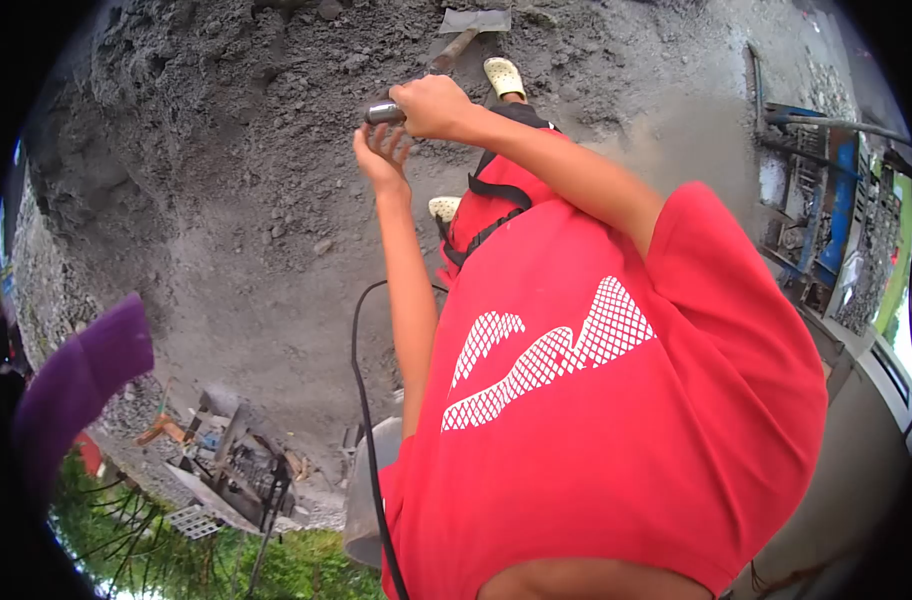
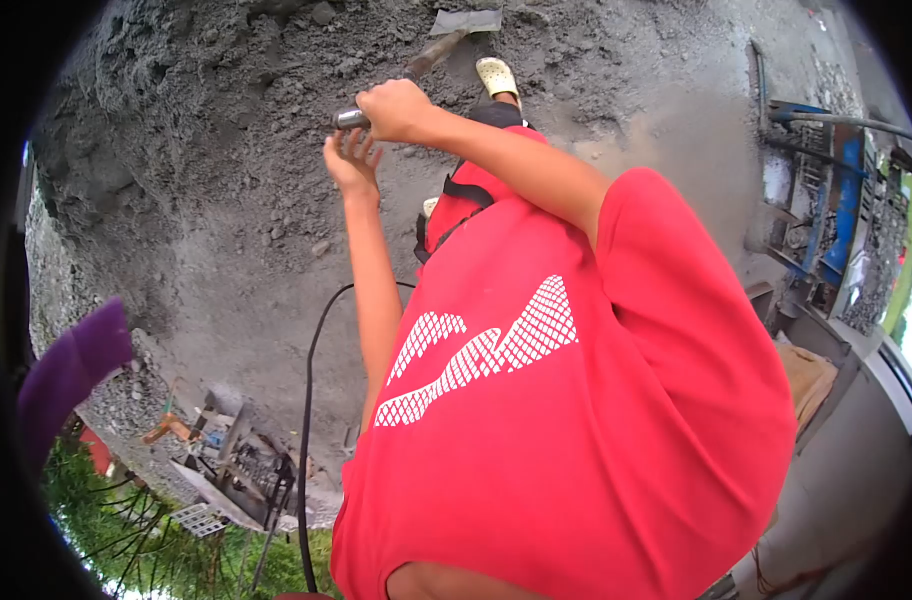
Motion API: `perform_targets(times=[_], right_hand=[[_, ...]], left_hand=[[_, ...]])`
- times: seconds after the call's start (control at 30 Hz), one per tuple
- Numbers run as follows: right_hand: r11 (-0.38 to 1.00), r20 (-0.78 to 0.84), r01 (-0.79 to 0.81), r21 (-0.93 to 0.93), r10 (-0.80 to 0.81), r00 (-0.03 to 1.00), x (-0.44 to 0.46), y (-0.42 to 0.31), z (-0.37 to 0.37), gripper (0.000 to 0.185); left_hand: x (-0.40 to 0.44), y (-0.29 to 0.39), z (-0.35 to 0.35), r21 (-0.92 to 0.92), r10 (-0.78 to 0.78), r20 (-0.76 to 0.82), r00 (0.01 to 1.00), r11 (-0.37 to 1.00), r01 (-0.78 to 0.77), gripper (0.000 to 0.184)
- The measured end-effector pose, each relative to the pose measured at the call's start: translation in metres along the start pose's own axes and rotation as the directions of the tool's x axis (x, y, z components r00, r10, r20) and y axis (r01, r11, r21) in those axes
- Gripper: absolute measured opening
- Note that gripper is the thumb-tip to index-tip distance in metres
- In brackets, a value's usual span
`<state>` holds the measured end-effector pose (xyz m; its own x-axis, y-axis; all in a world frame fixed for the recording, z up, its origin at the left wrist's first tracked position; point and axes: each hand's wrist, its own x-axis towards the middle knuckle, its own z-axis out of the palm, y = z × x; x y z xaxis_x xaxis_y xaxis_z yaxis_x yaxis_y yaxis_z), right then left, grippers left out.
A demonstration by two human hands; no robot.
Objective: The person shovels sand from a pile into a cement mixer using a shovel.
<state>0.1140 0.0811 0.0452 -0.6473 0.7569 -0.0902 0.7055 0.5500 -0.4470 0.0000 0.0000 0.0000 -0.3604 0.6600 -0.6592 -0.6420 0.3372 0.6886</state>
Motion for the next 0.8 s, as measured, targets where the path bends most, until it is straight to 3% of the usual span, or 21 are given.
perform_targets(times=[0.07,0.1,0.17,0.2,0.37,0.43,0.5,0.53,0.57,0.63,0.7,0.8], right_hand=[[0.999,-0.035,0.012,-0.04,-0.014,0.999,0.0,0.032,-0.007,0.019],[1.0,-0.01,0.001,0.003,-0.001,1.0,-0.028,-0.019,0.015,0.018],[1.0,-0.041,-0.003,-0.014,0.002,0.999,-0.039,-0.009,0.009,0.018],[1.0,-0.044,-0.016,-0.003,0.016,0.999,-0.048,-0.006,0.0,0.018],[0.998,-0.101,-0.007,-0.056,0.001,0.995,-0.067,0.028,-0.035,0.019],[0.991,-0.075,-0.068,-0.112,0.06,0.995,-0.074,0.039,-0.054,0.015],[0.992,-0.131,-0.075,-0.105,0.061,0.99,-0.057,0.065,-0.062,0.015],[0.989,-0.185,-0.121,-0.082,0.105,0.977,-0.035,0.086,-0.053,0.016],[0.981,-0.349,-0.079,-0.178,0.012,0.937,-0.021,0.09,-0.043,0.017],[0.99,-0.175,-0.12,-0.077,0.105,0.979,-0.053,0.055,-0.009,0.017],[0.99,-0.097,-0.119,-0.081,0.111,0.989,-0.031,0.068,-0.022,0.018],[0.993,-0.009,-0.117,-0.006,0.117,0.993,-0.068,0.06,0.01,0.017]], left_hand=[[0.026,-0.001,0.048,-0.026,0.244,-0.183,0.952,0.967,-0.253,0.051],[0.004,-0.001,0.0,0.131,0.377,-0.179,0.909,0.924,-0.358,0.045],[0.019,-0.017,0.022,0.328,0.656,-0.048,0.753,0.723,-0.609,0.033],[0.005,-0.021,0.039,0.406,0.731,-0.051,0.68,0.637,-0.655,0.024],[-0.011,-0.032,0.097,0.418,0.779,-0.112,0.616,0.6,-0.682,0.022],[-0.022,-0.036,0.12,0.369,0.803,-0.065,0.592,0.571,-0.733,0.02],[0.002,-0.03,0.142,0.325,0.887,0.032,0.46,0.426,-0.844,0.019],[0.051,-0.035,0.155,0.366,0.947,0.149,0.285,0.215,-0.906,0.018],[0.045,-0.012,0.168,0.258,0.916,0.011,0.401,0.384,-0.886,0.017],[0.053,-0.017,0.143,0.326,0.858,0.008,0.514,0.484,-0.812,0.017],[0.054,-0.038,0.118,0.42,0.763,0.066,0.642,0.563,-0.712,0.018],[0.018,-0.071,0.088,0.522,0.743,0.056,0.666,0.547,-0.655,0.019]])
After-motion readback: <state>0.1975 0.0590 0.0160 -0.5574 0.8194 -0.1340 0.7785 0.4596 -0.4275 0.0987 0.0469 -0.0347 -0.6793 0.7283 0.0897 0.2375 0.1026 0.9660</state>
